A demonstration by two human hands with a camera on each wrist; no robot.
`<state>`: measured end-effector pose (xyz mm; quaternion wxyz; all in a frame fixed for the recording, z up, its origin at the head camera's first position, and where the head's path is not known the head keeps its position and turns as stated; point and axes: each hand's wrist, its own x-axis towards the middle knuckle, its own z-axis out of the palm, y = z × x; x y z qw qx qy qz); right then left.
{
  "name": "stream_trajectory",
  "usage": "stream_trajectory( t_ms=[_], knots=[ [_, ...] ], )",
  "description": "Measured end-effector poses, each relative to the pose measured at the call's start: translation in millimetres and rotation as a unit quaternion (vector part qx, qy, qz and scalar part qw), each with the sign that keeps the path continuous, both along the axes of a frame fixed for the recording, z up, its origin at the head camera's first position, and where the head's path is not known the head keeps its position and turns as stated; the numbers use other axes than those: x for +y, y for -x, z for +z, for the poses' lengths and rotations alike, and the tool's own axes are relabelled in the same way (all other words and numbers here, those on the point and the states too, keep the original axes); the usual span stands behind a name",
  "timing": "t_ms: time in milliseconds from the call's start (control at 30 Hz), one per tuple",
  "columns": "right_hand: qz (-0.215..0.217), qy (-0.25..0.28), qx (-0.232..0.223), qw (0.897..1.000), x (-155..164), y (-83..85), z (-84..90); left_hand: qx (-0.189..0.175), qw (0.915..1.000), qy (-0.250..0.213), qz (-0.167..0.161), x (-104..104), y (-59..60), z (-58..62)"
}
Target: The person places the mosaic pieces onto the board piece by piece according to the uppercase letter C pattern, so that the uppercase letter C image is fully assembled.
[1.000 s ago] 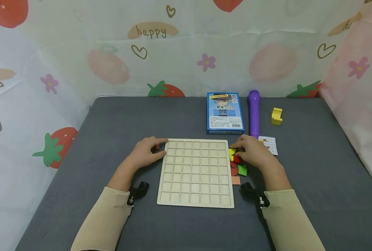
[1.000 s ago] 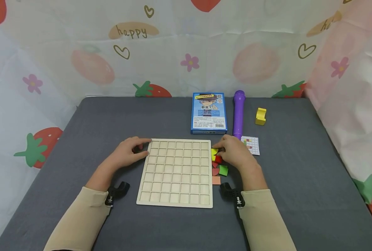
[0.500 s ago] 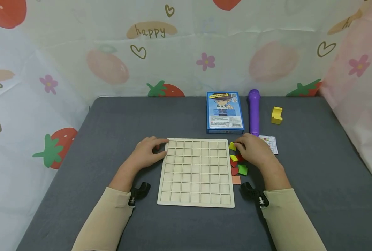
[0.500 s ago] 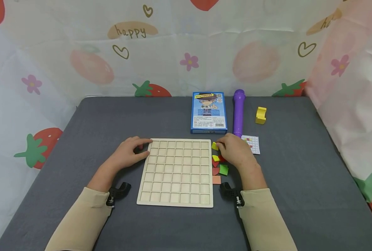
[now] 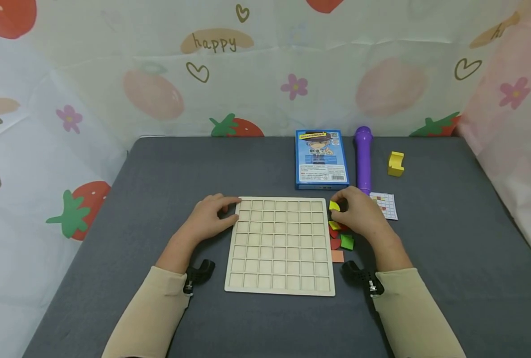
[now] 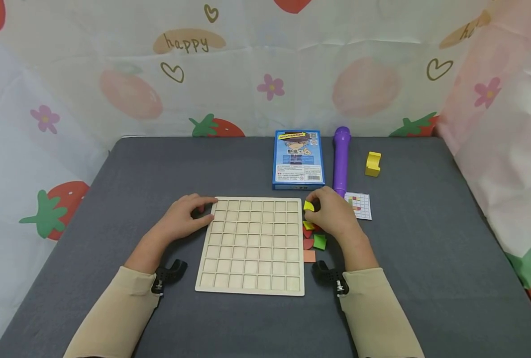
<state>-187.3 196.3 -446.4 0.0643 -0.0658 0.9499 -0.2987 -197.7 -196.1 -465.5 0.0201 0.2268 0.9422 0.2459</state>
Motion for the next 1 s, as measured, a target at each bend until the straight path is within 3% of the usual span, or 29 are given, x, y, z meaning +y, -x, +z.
stream_trajectory(
  t_ms=[100, 300, 533, 833, 1000],
  knots=[
    [-0.011, 0.028, -0.001, 1.000, -3.4, -1.9, 6.8, 0.000, 1.0000, 0.003, 0.000, 0.3, -0.1, 0.7],
    [-0.007, 0.065, 0.049, 0.997, -17.1, -9.1, 23.2, 0.006, 1.0000, 0.006, -0.001, 0.3, 0.4, 0.4],
    [0.041, 0.097, 0.050, 0.993, -37.9, -14.4, 32.0, 0.006, 1.0000, 0.006, 0.005, 1.4, 0.0, -0.4],
    [0.069, 0.072, 0.008, 0.995, -65.8, -13.0, 18.8, 0.005, 1.0000, 0.007, 0.005, 1.4, 0.4, 0.3],
    [0.076, 0.048, 0.011, 0.996, -77.9, -14.0, 7.6, 0.001, 1.0000, 0.008, 0.005, 1.6, 1.1, -2.0]
  ],
)
